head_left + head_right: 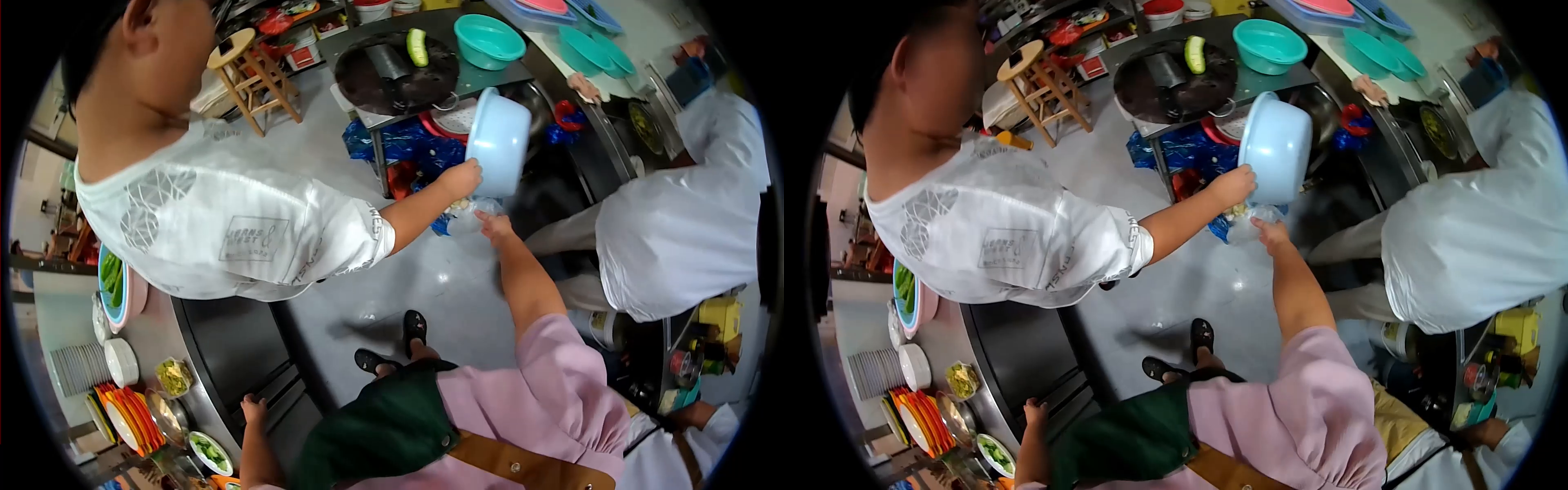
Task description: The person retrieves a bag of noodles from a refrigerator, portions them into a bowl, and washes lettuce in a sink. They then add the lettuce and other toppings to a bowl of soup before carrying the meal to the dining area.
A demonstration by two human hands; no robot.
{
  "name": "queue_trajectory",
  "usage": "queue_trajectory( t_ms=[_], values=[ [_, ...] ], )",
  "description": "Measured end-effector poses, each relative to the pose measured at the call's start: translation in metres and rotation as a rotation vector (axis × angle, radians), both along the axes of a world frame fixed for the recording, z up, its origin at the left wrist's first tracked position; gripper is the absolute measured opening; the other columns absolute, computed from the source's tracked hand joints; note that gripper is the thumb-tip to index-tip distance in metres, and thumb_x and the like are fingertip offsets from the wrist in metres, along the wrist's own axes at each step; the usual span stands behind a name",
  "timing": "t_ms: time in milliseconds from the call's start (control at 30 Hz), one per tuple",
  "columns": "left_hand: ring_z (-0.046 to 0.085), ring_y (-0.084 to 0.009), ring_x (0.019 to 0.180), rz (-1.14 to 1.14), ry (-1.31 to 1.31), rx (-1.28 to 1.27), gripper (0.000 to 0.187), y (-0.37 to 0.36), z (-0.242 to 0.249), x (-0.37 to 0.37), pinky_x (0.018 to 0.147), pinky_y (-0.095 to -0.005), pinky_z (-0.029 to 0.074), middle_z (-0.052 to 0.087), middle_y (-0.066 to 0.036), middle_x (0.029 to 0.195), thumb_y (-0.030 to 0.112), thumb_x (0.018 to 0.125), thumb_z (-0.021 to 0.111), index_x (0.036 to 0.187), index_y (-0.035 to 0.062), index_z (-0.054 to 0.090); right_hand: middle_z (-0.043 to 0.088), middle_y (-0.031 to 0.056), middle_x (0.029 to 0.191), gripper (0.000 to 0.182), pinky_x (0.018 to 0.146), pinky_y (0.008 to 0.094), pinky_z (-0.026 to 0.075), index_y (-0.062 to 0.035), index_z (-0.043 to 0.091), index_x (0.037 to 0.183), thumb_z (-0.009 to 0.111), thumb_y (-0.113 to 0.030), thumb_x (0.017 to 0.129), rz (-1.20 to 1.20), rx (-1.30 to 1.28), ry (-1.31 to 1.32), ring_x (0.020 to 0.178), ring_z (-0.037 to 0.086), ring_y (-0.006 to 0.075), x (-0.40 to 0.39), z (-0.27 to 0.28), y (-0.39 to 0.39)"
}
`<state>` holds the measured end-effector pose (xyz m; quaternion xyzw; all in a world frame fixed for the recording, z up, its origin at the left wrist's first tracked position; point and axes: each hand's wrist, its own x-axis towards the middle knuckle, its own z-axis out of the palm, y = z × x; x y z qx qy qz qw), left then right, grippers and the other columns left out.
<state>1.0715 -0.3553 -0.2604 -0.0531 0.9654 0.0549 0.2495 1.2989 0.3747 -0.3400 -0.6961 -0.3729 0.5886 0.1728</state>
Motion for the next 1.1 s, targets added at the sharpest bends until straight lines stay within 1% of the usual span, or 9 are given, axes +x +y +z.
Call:
queue_trajectory(
  t_ms=[133, 233, 333, 600, 667, 733, 867, 967, 1100],
  values=[
    [0.042, -0.0371, 0.103, 0.003, 0.036, -0.113, 0.050, -0.003, 0.002, -0.007, 0.088, -0.0389, 0.037, 0.040, -0.023, 0.112, 0.014, 0.066, 0.064, 0.109, 0.0006, 0.042, 0.046, 0.0150, 0.110, 0.050, 0.079, 0.0342, 0.042, -0.0047, 0.047, 0.112, 0.066, -0.020, 0.068, 0.024, 0.038, 0.188, 0.103, 0.045, 0.0199, -0.014, -0.033, 0.000],
    [0.041, -0.0369, 0.106, -0.095, 0.080, -0.263, 0.052, -0.016, -0.006, -0.021, 0.091, -0.0392, 0.034, 0.038, -0.023, 0.117, 0.011, 0.067, 0.061, 0.114, 0.0003, 0.040, 0.048, 0.0104, 0.107, 0.052, 0.079, 0.0337, 0.042, -0.0085, 0.041, 0.119, 0.063, -0.020, 0.072, 0.545, 0.183, 0.132, 0.097, 0.047, 0.0202, -0.005, -0.089, 0.008],
    [0.042, -0.0306, 0.109, -0.213, 0.126, -0.338, 0.035, -0.037, -0.014, -0.026, 0.092, -0.0367, 0.034, 0.048, -0.019, 0.110, 0.008, 0.076, 0.045, 0.110, 0.0006, 0.046, 0.052, 0.0013, 0.096, 0.044, 0.062, 0.0297, 0.039, -0.0094, 0.041, 0.117, 0.055, -0.015, 0.076, 0.118, 0.180, 0.041, 0.080, 0.048, 0.0137, -0.033, -0.096, -0.032],
    [0.056, -0.0181, 0.085, -0.448, -0.236, -0.852, 0.022, -0.023, -0.026, -0.020, 0.065, -0.0294, 0.041, 0.060, -0.006, 0.088, 0.020, 0.081, 0.043, 0.088, 0.0104, 0.061, 0.057, 0.0015, 0.084, 0.021, 0.059, 0.0229, 0.042, -0.0079, 0.054, 0.100, 0.051, -0.011, 0.079, 1.104, -0.068, 0.129, 0.071, 0.054, 0.0114, -0.054, -0.110, -0.236],
    [0.054, -0.0192, 0.083, -0.757, -0.337, -0.776, 0.022, 0.046, -0.009, 0.012, 0.062, -0.0319, 0.037, 0.057, -0.006, 0.091, 0.020, 0.080, 0.043, 0.089, 0.0110, 0.061, 0.057, 0.0030, 0.085, 0.020, 0.059, 0.0234, 0.045, -0.0038, 0.056, 0.097, 0.054, -0.015, 0.080, 1.215, -0.137, 0.229, 0.073, 0.054, 0.0097, -0.079, -0.058, -0.298],
    [0.043, -0.0246, 0.101, -0.985, -0.254, -0.551, 0.035, 0.114, -0.004, 0.047, 0.081, -0.0390, 0.033, 0.049, -0.011, 0.104, 0.034, 0.078, 0.048, 0.094, 0.0050, 0.058, 0.058, 0.0033, 0.087, 0.023, 0.068, 0.0229, 0.044, -0.0023, 0.056, 0.097, 0.056, -0.019, 0.080, 1.358, -0.089, 0.361, 0.077, 0.053, 0.0083, -0.099, -0.053, -0.335],
    [0.038, -0.0318, 0.109, -0.958, -0.071, 0.903, 0.040, 0.186, 0.042, 0.070, 0.088, -0.0473, 0.030, 0.041, -0.013, 0.119, 0.025, 0.074, 0.058, 0.109, 0.0070, 0.050, 0.057, 0.0028, 0.088, 0.032, 0.076, 0.0256, 0.041, -0.0019, 0.055, 0.102, 0.052, -0.028, 0.083, 1.346, 0.003, 0.534, 0.083, 0.050, 0.0095, -0.207, 0.013, -0.354],
    [0.042, -0.0316, 0.106, -0.758, -0.339, 1.054, 0.041, 0.156, 0.024, 0.060, 0.087, -0.0440, 0.034, 0.044, -0.014, 0.117, 0.019, 0.073, 0.060, 0.110, 0.0058, 0.049, 0.059, 0.0123, 0.093, 0.042, 0.073, 0.0310, 0.043, -0.0023, 0.053, 0.105, 0.049, -0.037, 0.082, 1.538, 0.473, 0.135, 0.083, 0.055, 0.0222, -0.273, 0.073, -0.320],
    [0.050, -0.0313, 0.097, -0.471, -0.219, 0.538, 0.035, 0.080, -0.013, 0.030, 0.083, -0.0370, 0.041, 0.051, -0.015, 0.107, 0.018, 0.074, 0.058, 0.106, 0.0045, 0.050, 0.056, 0.0208, 0.097, 0.042, 0.077, 0.0354, 0.042, -0.0094, 0.053, 0.108, 0.049, -0.041, 0.080, 1.467, 1.068, -0.165, 0.090, 0.054, 0.0345, -0.306, 0.069, -0.255]
  ],
)
